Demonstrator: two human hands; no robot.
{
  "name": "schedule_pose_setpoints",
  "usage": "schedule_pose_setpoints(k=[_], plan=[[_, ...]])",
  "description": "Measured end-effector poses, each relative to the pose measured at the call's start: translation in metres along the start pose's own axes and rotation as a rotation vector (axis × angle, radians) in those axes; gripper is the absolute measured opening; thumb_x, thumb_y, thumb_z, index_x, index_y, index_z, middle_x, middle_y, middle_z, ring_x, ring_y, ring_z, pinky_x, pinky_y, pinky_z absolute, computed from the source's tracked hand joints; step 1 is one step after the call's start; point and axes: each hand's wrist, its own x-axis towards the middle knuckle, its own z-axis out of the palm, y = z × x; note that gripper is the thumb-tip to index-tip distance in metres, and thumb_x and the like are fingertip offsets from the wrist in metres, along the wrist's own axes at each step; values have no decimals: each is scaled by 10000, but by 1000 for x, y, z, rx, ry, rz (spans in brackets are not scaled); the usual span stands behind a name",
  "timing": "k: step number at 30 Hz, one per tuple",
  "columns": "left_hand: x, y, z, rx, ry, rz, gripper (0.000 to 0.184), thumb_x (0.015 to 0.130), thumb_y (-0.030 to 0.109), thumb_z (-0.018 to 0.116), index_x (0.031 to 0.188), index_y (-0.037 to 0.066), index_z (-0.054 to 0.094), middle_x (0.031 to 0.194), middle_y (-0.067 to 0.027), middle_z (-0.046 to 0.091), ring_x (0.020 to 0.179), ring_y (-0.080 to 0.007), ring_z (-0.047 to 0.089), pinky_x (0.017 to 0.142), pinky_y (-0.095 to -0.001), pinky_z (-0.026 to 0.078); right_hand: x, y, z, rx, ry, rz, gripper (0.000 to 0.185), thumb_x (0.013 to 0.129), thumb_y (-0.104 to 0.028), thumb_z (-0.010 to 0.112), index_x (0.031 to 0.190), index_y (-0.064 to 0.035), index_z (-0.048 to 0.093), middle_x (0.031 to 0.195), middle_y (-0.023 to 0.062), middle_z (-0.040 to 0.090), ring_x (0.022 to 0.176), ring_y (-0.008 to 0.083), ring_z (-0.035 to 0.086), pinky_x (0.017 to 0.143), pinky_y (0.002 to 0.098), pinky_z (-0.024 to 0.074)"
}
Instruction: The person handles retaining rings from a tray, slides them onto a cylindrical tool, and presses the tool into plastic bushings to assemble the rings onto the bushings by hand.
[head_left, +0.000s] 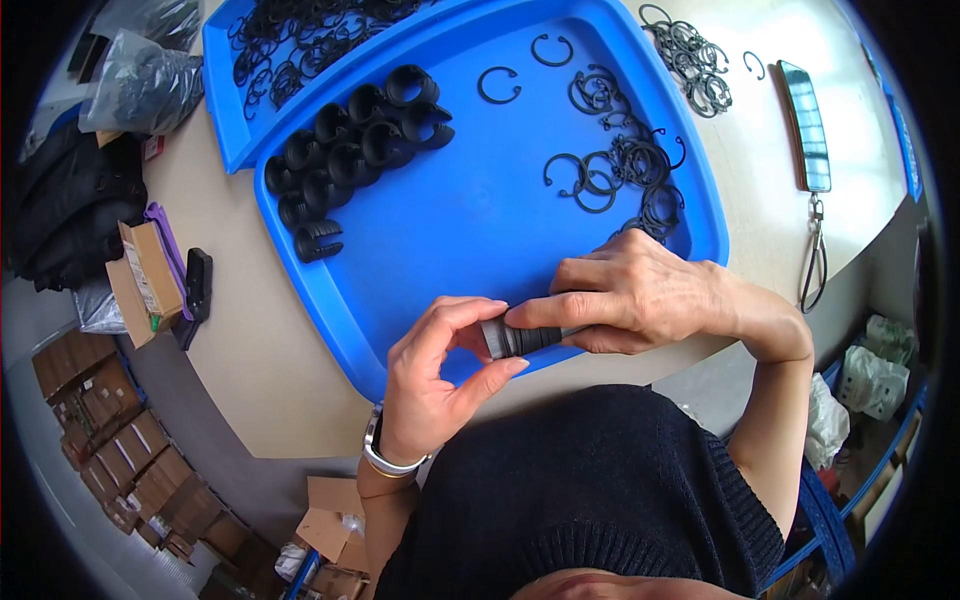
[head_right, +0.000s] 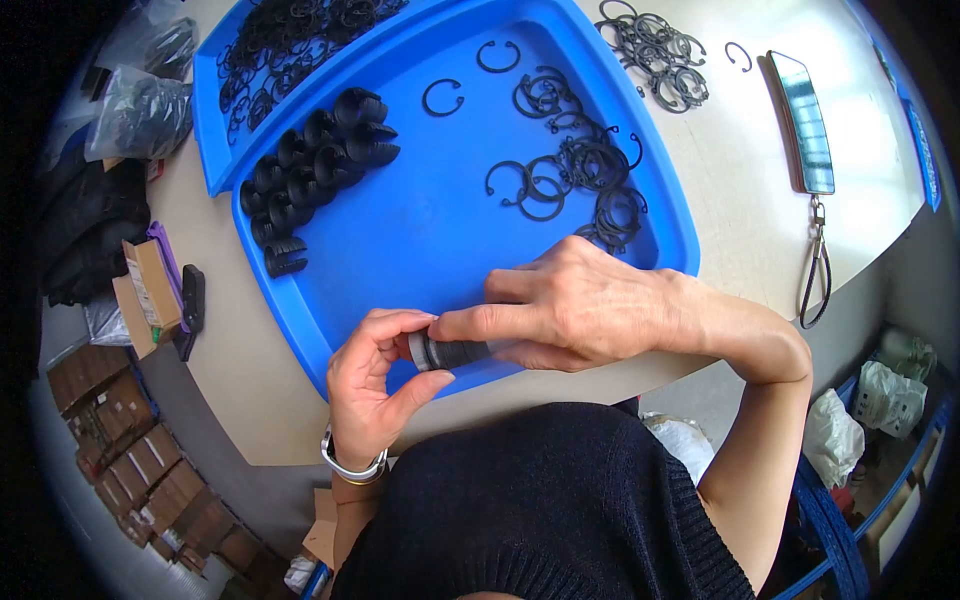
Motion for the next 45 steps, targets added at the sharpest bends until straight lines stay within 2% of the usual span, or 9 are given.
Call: schedule_pose_setpoints(k=[8, 24, 45], plan=[[-1, -1, 0, -41, 6, -25, 458, 796, 20, 844, 1194, -8, 619, 1153, -124, 632, 860, -167, 689, 751, -281, 576, 1, 0, -2, 16, -17, 7, 617, 868, -200, 726, 1447, -186, 512, 875, 62, 612, 621, 247, 636, 500, 363, 518], [2, 4, -2, 14, -17, -3, 452, 841, 26, 791, 1268, -1, 644, 1148, -131, 642, 906, -202, 687, 781, -301, 581, -1, 1, 1, 61, 20, 25, 567, 867, -170, 726, 1390, -112, 514, 888, 83, 632, 643, 280, 656, 508, 381, 515], [3, 3, -3, 66, -51, 29, 422, 849, 33, 787, 1243, 3, 638, 1144, -133, 627, 909, -213, 683, 773, -309, 582, -1, 2, 1, 27, 17, -6, 565, 871, -166, 721, 1403, -154, 532, 870, 62, 615, 646, 262, 646, 498, 370, 511]])
